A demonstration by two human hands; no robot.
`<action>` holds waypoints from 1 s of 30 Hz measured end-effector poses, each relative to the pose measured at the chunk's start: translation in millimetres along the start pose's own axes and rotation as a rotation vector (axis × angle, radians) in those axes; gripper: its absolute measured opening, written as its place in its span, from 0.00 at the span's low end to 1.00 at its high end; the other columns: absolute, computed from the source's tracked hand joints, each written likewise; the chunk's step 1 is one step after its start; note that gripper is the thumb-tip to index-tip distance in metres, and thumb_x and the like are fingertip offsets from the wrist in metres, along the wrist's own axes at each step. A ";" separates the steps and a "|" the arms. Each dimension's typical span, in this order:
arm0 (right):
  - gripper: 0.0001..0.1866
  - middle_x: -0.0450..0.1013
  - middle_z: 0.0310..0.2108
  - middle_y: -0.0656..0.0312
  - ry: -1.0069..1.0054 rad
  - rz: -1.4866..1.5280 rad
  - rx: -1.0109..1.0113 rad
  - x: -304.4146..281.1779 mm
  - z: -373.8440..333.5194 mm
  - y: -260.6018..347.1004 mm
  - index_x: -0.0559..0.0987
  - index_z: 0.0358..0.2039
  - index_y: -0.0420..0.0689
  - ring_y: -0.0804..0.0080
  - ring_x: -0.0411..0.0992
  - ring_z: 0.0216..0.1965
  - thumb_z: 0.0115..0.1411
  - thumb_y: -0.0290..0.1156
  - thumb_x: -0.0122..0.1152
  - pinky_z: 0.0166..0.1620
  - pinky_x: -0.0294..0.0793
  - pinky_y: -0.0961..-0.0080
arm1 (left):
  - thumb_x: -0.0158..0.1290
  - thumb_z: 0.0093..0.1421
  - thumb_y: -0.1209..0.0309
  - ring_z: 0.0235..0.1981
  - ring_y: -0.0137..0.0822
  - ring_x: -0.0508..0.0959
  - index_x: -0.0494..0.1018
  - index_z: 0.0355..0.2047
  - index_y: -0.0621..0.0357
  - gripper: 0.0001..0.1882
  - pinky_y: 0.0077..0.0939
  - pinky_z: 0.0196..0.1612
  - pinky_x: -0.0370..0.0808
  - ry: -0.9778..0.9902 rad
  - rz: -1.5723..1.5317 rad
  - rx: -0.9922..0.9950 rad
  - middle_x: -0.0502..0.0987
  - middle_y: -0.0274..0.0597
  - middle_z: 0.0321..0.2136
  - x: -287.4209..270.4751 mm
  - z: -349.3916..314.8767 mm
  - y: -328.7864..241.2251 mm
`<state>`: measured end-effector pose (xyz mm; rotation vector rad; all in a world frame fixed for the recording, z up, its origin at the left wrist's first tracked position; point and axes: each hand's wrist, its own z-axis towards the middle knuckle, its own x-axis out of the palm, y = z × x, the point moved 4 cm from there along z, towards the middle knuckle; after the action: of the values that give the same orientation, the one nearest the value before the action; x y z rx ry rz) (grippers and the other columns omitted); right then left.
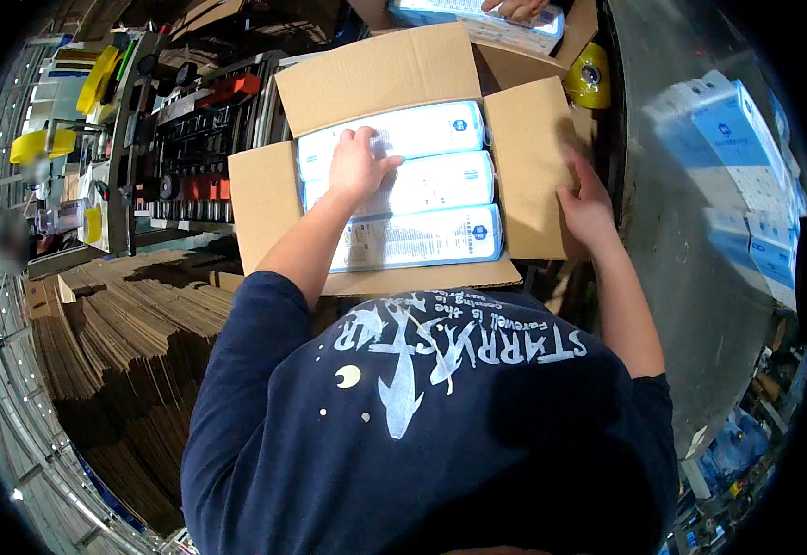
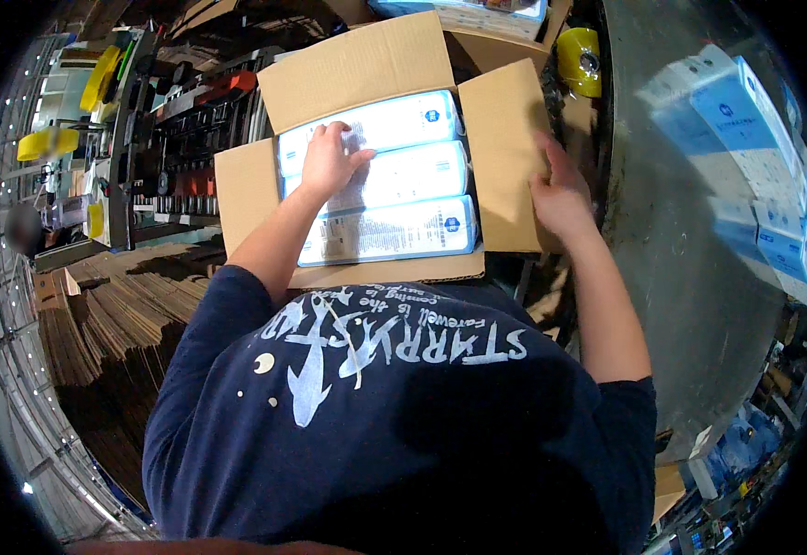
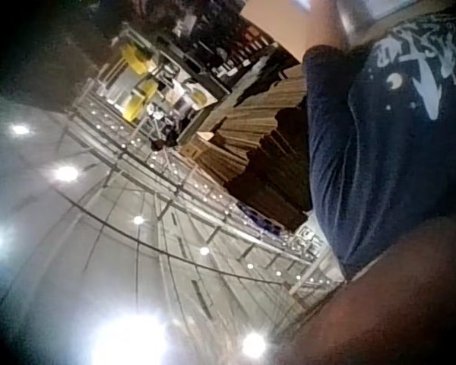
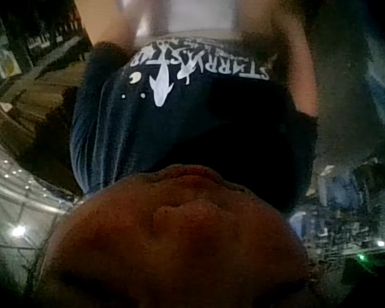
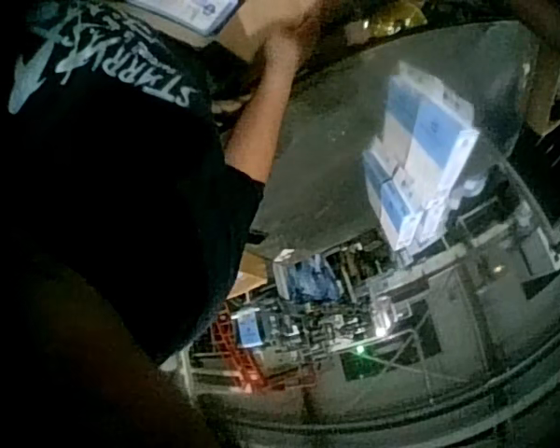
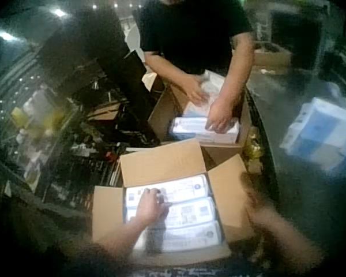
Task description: The person assembles cardboard boxes and packs them with blue and white rectangular packages, using a packing machine to seal the boxes and placing them on a conveyor system.
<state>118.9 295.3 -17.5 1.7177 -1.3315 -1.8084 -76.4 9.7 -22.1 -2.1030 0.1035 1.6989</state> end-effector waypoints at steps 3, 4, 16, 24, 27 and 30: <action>0.36 0.66 0.53 0.50 0.215 0.164 -0.040 -6.6 -3.1 63.0 0.54 0.63 0.54 0.56 0.64 0.55 0.54 0.33 0.55 0.55 0.63 0.66 | 0.62 0.48 0.55 0.47 0.45 0.72 0.68 0.48 0.63 0.32 0.35 0.49 0.70 -0.232 -0.033 0.033 0.70 0.53 0.46 -14.2 22.9 44.7; 0.37 0.63 0.54 0.48 0.284 0.125 -0.138 0.9 -5.1 73.2 0.54 0.63 0.52 0.56 0.62 0.57 0.54 0.36 0.56 0.57 0.62 0.66 | 0.60 0.49 0.54 0.49 0.46 0.71 0.67 0.50 0.61 0.32 0.37 0.51 0.69 -0.296 -0.101 -0.126 0.68 0.53 0.49 -37.8 30.0 77.4; 0.27 0.59 0.59 0.61 0.501 -0.525 -0.704 112.5 2.9 57.6 0.70 0.52 0.52 0.65 0.53 0.62 0.52 0.47 0.57 0.63 0.47 0.59 | 0.66 0.41 0.56 0.58 0.53 0.61 0.53 0.60 0.59 0.50 0.43 0.59 0.57 1.012 -0.262 0.674 0.61 0.57 0.56 -48.0 -140.5 38.7; 0.25 0.75 0.32 0.54 -0.296 0.439 0.026 50.6 189.7 70.6 0.69 0.49 0.38 0.58 0.72 0.37 0.56 0.41 0.55 0.46 0.68 0.70 | 0.67 0.26 0.43 0.62 0.56 0.52 0.56 0.60 0.49 0.59 0.47 0.59 0.56 0.183 0.229 0.176 0.53 0.56 0.60 -20.5 -48.3 41.3; 0.28 0.73 0.28 0.57 0.379 0.980 0.172 77.3 154.3 102.0 0.61 0.59 0.40 0.70 0.70 0.34 0.65 0.46 0.40 0.47 0.65 0.76 | 0.67 0.32 0.45 0.61 0.57 0.52 0.56 0.59 0.54 0.56 0.48 0.62 0.52 -0.046 -0.100 0.026 0.49 0.60 0.60 2.0 -62.4 126.3; 0.26 0.70 0.33 0.59 0.091 0.513 -0.026 87.7 158.3 35.3 0.69 0.52 0.36 0.72 0.66 0.37 0.66 0.45 0.36 0.51 0.61 0.73 | 0.69 0.36 0.56 0.61 0.56 0.53 0.53 0.61 0.57 0.54 0.43 0.62 0.54 -0.042 -0.577 0.038 0.53 0.61 0.58 31.7 -59.5 167.8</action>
<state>-57.1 274.0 -68.0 1.2708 -1.5267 -1.4301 -68.2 -157.6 -90.3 -1.8270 -0.4380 1.3705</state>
